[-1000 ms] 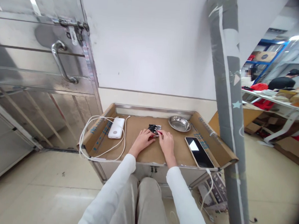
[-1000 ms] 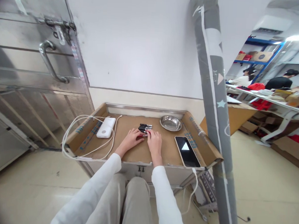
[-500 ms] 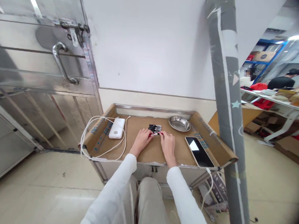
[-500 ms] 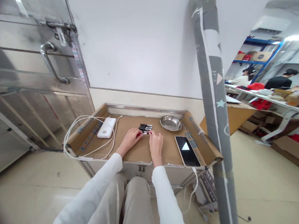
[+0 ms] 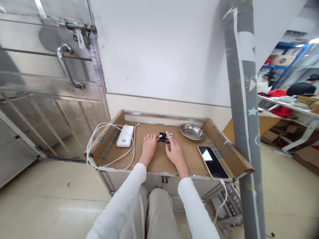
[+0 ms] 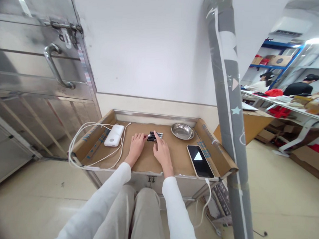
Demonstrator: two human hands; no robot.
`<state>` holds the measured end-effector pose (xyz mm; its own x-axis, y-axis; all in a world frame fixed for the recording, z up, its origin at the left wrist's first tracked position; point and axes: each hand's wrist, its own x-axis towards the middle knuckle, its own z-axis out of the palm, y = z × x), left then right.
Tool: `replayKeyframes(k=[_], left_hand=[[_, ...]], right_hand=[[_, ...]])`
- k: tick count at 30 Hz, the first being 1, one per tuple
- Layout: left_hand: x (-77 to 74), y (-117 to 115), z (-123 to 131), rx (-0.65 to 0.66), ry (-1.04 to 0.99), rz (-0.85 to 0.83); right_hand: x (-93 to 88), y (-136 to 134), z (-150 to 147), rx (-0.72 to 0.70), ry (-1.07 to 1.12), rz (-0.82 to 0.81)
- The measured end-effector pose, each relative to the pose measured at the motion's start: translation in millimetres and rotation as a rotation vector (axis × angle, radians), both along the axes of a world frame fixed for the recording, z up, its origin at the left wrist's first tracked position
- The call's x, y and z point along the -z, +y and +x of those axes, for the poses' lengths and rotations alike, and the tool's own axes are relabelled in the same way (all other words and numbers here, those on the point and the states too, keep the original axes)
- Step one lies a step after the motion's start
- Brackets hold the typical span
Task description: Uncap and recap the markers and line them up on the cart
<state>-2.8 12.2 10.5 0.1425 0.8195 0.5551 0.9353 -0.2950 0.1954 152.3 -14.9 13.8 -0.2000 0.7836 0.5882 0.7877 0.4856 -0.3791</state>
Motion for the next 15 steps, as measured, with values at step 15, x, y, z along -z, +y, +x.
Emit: replayKeyframes(k=[15], left_hand=[[5.7,13,1,-0.191,0.05,-0.076]], right_hand=[[20.7,12,7,0.315,-0.171,-0.031]])
